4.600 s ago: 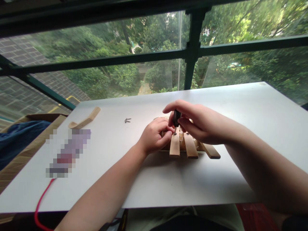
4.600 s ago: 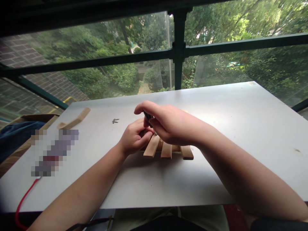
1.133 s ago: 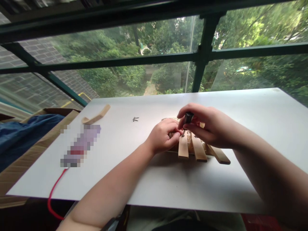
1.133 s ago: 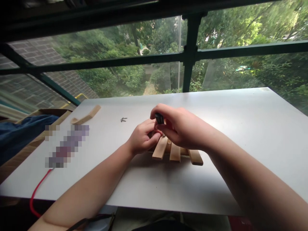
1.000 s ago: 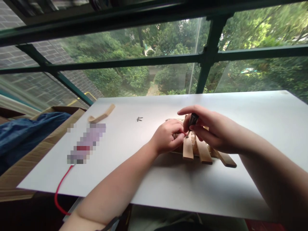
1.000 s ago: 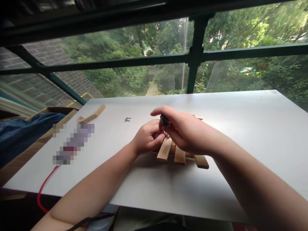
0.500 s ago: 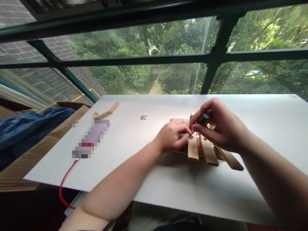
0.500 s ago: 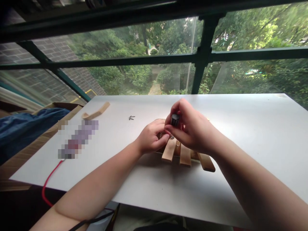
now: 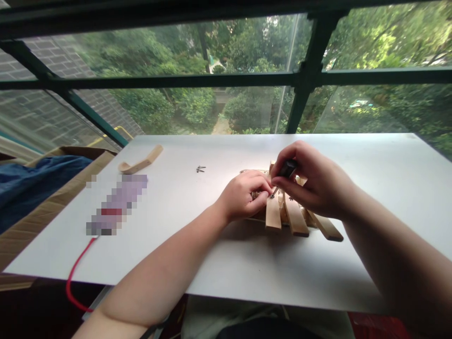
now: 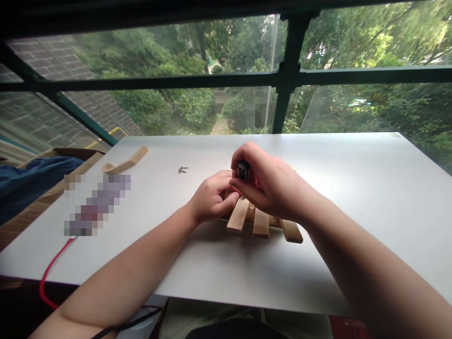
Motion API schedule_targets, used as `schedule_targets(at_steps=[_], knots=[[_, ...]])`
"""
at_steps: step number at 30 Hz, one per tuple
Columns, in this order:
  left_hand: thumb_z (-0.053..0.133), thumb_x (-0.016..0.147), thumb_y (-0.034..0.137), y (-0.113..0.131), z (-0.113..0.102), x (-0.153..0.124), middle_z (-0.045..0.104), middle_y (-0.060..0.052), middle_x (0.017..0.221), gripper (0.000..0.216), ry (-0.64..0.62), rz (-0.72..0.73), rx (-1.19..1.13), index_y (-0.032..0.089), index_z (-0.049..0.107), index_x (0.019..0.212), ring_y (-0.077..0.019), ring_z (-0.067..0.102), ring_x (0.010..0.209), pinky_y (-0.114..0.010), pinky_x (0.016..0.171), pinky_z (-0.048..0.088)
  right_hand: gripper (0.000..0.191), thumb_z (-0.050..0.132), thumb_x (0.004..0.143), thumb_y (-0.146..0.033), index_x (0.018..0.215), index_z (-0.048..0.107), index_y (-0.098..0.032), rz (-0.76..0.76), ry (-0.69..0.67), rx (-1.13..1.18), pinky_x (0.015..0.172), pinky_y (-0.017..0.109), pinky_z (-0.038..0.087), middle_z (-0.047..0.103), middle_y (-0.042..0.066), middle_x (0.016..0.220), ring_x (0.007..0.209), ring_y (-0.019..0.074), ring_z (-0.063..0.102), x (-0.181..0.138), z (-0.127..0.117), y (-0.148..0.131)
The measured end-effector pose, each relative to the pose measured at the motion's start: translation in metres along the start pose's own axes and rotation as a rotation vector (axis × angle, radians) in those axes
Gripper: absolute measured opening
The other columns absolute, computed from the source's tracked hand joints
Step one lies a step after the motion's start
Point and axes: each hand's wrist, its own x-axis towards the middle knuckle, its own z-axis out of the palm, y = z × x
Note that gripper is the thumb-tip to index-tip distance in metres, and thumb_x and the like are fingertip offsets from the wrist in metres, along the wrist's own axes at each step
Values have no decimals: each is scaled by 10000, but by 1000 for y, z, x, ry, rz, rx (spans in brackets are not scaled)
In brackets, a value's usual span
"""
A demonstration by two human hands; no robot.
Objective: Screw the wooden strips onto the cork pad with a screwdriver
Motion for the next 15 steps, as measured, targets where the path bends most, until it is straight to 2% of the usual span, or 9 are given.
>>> schedule_targets(at_steps=[4, 10, 15], knots=[[533, 847, 150, 0, 0, 0, 677, -47, 944, 124, -6, -8, 11, 168, 655, 843, -163, 611, 931, -333, 936, 488, 196, 642, 864, -259, 1010, 521, -212, -1, -21, -13, 626, 310, 453, 636, 30, 907, 733, 161, 586, 1, 0, -3], [533, 810, 175, 0, 0, 1, 657, -52, 881, 110, 7, -23, 17, 167, 642, 796, -175, 594, 847, -326, 833, 506, 195, 659, 860, -300, 996, 557, -203, -8, -81, -39, 621, 292, 449, 646, 20, 849, 694, 149, 581, 0, 0, -6], [532, 804, 189, -1, 0, 0, 663, -49, 902, 109, -14, -43, 19, 174, 640, 799, -182, 603, 871, -328, 838, 504, 189, 655, 863, -320, 992, 563, -217, -12, -112, -49, 624, 286, 457, 661, 14, 830, 675, 147, 588, -1, -2, -5]])
